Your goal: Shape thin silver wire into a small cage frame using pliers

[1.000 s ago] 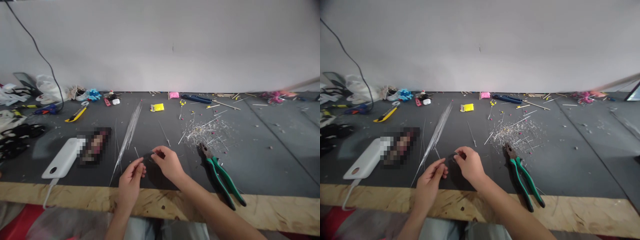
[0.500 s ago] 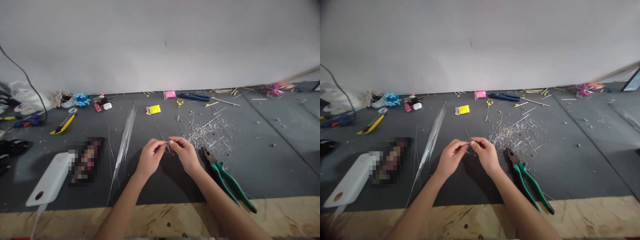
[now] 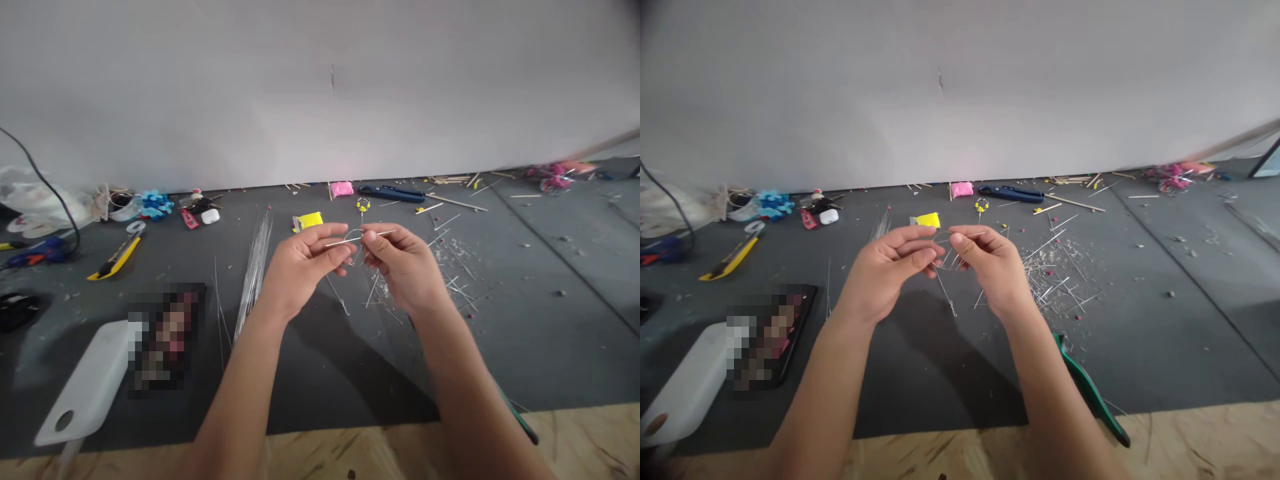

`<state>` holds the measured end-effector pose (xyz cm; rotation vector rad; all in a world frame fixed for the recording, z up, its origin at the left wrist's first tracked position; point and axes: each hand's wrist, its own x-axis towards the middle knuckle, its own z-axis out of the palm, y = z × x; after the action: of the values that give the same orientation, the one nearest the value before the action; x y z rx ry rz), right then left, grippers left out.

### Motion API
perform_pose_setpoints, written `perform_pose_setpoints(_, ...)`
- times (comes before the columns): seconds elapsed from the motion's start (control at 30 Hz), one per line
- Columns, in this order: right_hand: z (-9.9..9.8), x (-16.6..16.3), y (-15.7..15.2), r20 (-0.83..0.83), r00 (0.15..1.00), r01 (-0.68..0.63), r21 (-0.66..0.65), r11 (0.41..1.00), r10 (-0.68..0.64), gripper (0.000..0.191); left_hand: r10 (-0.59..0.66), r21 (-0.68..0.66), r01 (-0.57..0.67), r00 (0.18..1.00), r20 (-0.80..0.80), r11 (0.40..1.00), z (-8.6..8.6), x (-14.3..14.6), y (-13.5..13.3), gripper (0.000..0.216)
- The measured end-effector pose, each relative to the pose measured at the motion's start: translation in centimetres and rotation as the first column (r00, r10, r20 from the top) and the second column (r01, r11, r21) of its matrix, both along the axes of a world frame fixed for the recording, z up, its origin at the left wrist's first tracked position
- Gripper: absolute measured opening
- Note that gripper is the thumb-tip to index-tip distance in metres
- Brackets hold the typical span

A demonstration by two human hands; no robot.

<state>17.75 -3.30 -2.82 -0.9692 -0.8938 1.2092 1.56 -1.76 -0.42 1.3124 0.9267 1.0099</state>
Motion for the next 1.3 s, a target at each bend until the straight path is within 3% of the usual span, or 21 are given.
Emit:
perform_pose_setpoints(0.17, 1.9, 0.3, -0.6, 0.095, 0.995, -0.035, 0.031, 0.999, 0.032, 0.01, -0.025, -0.02, 0.025, 1.0, -0.001, 0.999, 1.9, -0.2, -0.5, 0.028)
perform_pose_setpoints(0.5, 3.2, -0.7, -1.6, 0.011, 0.998, -0.069, -0.015, 0.997, 0.07, 0.006, -0.009, -0.15, 0.037, 0.982, 0.187, 0.988, 2.6, -0.9, -0.4, 0.011)
perform_pose_setpoints(0.6, 3.1, -1.5, -1.5, -0.009, 1.0, 0.016, -0.024, 1.0, -0.017, 0.006, -0.013, -0.154, 0.057, 0.962, 0.273, 0.986, 2.3, -0.9, -0.4, 0.016)
perform_pose_setpoints(0.7, 2.9, -2.4, -1.3, -0.083, 0.991, 0.102, -0.02, 0.995, -0.103, 0.004, -0.049, -0.142, 0.108, 0.93, 0.366, 0.984, 1.3, -0.1, -0.7, 0.034)
perform_pose_setpoints(0.83, 2.7, -2.5, -1.1, -0.145, 0.984, 0.106, -0.02, 0.994, -0.107, 0.005, 0.027, -0.193, 0.06, 0.908, 0.419, 0.979, -0.2, 1.1, -0.9, 0.02)
perform_pose_setpoints(0.97, 2.7, -1.4, -1.2, -0.045, 0.994, 0.095, -0.062, 0.994, -0.098, 0.004, 0.074, -0.154, -0.024, 0.941, 0.33, 0.988, -0.6, 0.8, -0.7, 0.018)
perform_pose_setpoints(1.13, 2.8, -0.1, -1.3, 0.02, 1.0, -0.019, -0.093, 0.996, 0.021, 0.006, -0.028, -0.134, 0.059, 0.974, 0.227, 0.989, 0.2, -0.7, -0.4, 0.015)
perform_pose_setpoints(1.3, 3.0, 0.8, -1.4, 0.101, 0.986, -0.119, -0.105, 0.987, 0.129, 0.008, -0.052, -0.111, 0.059, 0.997, 0.064, 0.992, 1.0, -1.7, -0.4, 0.015)
